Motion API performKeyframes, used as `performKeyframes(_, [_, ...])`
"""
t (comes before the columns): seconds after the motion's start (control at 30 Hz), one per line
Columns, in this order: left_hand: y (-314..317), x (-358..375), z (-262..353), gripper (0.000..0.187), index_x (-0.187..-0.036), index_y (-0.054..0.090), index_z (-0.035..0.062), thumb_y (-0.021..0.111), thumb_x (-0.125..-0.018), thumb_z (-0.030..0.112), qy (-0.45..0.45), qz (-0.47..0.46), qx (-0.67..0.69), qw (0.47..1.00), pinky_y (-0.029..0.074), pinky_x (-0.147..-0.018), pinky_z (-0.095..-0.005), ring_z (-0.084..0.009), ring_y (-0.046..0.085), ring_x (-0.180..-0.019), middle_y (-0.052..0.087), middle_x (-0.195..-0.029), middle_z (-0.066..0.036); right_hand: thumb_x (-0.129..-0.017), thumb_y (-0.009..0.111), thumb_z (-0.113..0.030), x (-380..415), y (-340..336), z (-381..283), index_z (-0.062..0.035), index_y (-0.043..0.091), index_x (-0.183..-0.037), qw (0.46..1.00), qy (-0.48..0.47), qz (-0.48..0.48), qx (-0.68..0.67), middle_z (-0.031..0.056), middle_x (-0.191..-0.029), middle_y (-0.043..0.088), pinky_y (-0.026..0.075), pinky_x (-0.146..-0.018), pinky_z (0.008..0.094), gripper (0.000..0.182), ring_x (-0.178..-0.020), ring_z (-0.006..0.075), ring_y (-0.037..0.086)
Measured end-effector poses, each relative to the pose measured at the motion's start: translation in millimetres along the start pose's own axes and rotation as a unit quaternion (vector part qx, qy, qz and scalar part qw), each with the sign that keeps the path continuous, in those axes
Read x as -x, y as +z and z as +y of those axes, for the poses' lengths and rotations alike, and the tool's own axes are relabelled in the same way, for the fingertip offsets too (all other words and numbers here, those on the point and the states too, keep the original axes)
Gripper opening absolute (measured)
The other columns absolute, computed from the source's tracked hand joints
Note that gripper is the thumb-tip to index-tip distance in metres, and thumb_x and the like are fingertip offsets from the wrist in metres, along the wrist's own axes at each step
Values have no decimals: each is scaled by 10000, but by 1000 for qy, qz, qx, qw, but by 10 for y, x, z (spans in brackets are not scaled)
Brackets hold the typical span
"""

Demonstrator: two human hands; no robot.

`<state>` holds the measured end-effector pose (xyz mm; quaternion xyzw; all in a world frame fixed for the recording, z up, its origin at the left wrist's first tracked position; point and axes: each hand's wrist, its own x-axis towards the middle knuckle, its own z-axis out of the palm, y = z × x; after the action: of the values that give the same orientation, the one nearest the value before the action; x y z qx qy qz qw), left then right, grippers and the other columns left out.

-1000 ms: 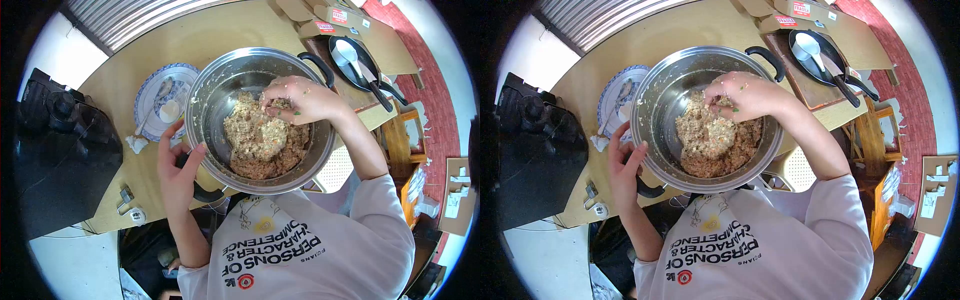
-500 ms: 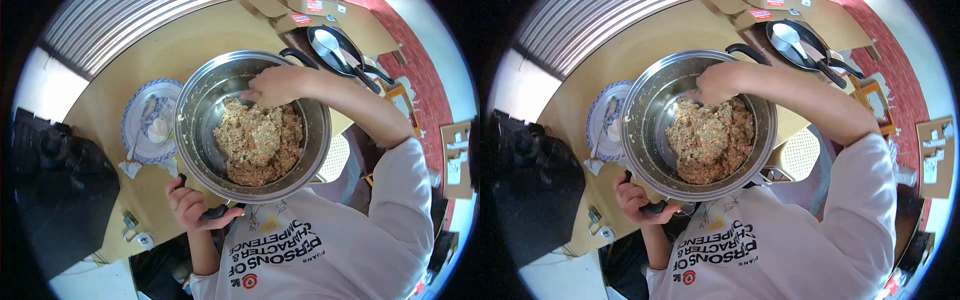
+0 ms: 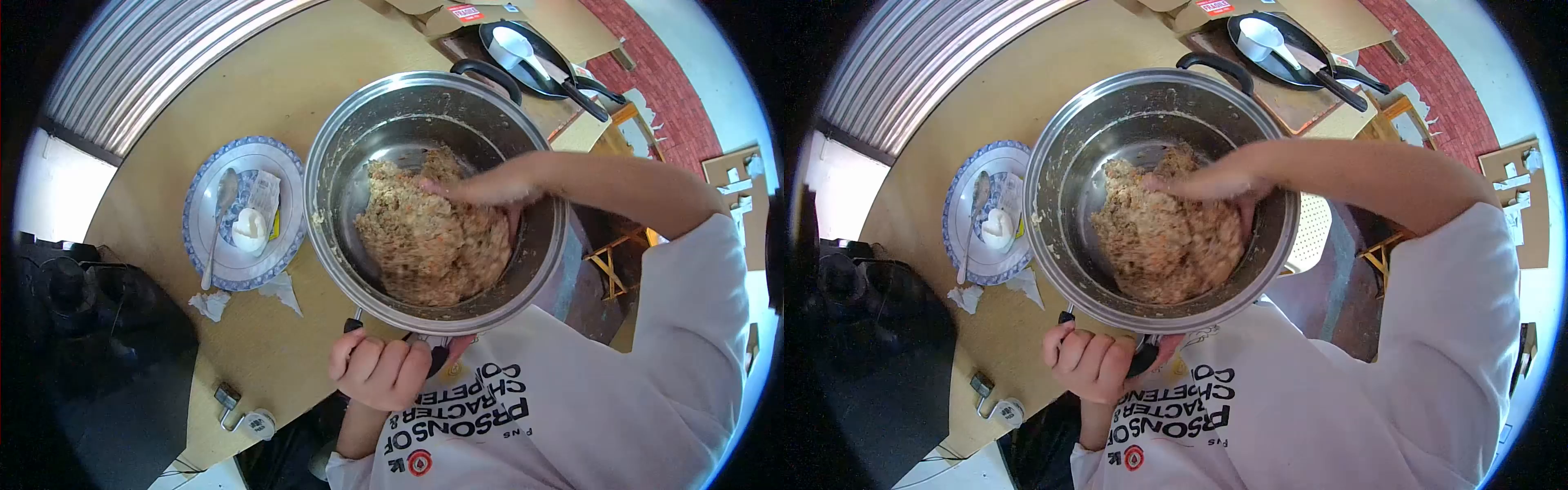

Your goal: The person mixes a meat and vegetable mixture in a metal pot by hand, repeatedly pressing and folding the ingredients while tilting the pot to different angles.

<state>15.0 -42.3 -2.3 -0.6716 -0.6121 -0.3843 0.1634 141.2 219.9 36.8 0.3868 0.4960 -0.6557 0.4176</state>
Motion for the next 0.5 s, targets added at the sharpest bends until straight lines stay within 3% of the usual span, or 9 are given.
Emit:
performKeyframes(0.03, [9,-2,-3,100,-615,559,188,609,-534,217,4,-1,24,1000,436,-755,-313,-144,432,-586,418,-582,35,-856,214,-794,-20,107,35,-130,242,-1498,1000,2,0,0,148,-1520,301,314,-1098,533,925,-1402,310,296])
performKeyframes(0.13, [50,-1,-69,161,-622,571,177,697,-523,198,5,25,75,997,447,-695,-311,-147,419,-584,417,-576,40,-864,275,-780,-59,501,112,-156,273,-1478,974,-108,40,-197,126,-1466,392,404,-1037,518,876,-1323,288,430])
performKeyframes(0.17, [53,-11,-67,161,-622,571,177,697,-523,198,7,27,73,997,447,-695,-311,-147,419,-584,417,-576,40,-864,275,-780,-54,572,110,-156,273,-1478,974,-111,41,-195,126,-1466,392,404,-1037,518,876,-1323,288,430])
performKeyframes(0.23, [46,-11,-59,275,-629,581,171,808,-481,217,-19,47,97,994,448,-649,-314,-153,406,-583,413,-569,41,-895,296,-735,-41,667,63,-152,236,-1487,925,-231,31,-300,131,-1478,366,381,-1055,521,833,-1331,286,417])
performKeyframes(0.27, [43,1,-60,275,-629,581,171,808,-481,217,-21,46,94,994,448,-649,-314,-153,406,-583,413,-569,41,-971,343,-589,8,694,29,-136,342,-1424,909,-217,88,-345,95,-1390,481,470,-989,452,641,-1241,238,522])
performKeyframes(0.37, [49,1,-53,348,-610,562,172,870,-473,259,-5,46,93,995,444,-651,-316,-153,401,-582,403,-560,42,-995,361,-510,75,644,-22,-108,322,-1429,903,-272,94,-318,105,-1341,522,488,-979,404,593,-1208,240,546])
performKeyframes(0.4, [46,-11,-24,389,-605,533,162,889,-477,250,-15,37,95,995,427,-673,-341,-163,419,-601,415,-558,39,-989,451,-422,99,587,-25,-53,382,-1386,897,-285,72,-329,120,-1301,547,498,-972,372,546,-1192,240,556])
performKeyframes(0.43, [41,-27,-2,432,-601,504,153,909,-482,241,-25,28,97,995,410,-695,-366,-173,437,-620,428,-555,37,-989,451,-422,127,543,-52,-53,382,-1386,896,-288,69,-331,120,-1301,547,498,-972,372,546,-1192,240,556])
performKeyframes(0.5, [57,-20,17,430,-603,504,153,908,-481,239,-27,34,91,995,412,-700,-369,-175,439,-625,425,-554,37,-952,568,-366,202,521,-165,-10,382,-1359,939,-292,133,-123,151,-1256,559,560,-845,310,571,-1120,234,600])
